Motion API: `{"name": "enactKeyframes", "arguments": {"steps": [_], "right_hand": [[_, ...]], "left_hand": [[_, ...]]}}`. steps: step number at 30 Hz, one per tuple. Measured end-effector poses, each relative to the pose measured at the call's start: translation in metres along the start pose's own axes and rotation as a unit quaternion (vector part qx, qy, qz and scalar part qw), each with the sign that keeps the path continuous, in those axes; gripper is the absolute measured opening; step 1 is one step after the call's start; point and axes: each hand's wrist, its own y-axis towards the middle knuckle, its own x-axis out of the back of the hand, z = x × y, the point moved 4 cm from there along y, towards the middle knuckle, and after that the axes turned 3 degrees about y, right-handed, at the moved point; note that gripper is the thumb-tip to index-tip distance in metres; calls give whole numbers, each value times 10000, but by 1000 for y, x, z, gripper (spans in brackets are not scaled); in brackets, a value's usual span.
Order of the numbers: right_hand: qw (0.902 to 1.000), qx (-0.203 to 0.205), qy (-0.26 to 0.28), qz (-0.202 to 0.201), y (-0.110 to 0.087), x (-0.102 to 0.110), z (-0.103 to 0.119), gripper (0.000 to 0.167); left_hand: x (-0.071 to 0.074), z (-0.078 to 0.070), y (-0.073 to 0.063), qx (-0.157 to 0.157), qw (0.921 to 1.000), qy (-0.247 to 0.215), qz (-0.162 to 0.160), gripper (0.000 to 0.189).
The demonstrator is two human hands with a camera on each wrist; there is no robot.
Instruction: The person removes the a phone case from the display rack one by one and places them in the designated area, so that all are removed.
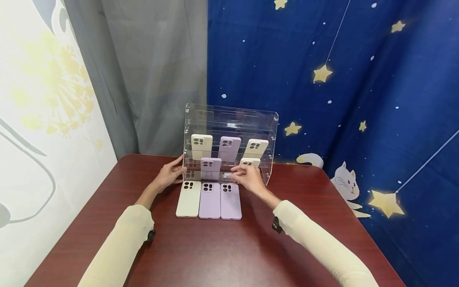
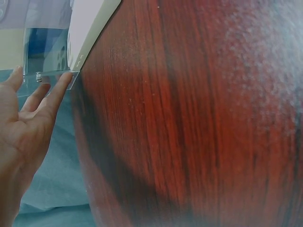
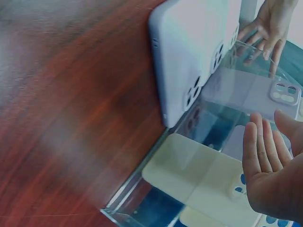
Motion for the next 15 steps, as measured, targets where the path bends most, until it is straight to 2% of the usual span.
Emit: {"name": "enactKeyframes", "arguments": {"steps": [9,15], "right_hand": [[9987,-160,461,140,14,-1,16,29],[9995,-38,327,-27,25,-1,27,27]], "left_hand": [[-2,-3,-2,31,10000,-49,-17,70],[-1,-1,-4,85,9999,-17,-65,70]]}}
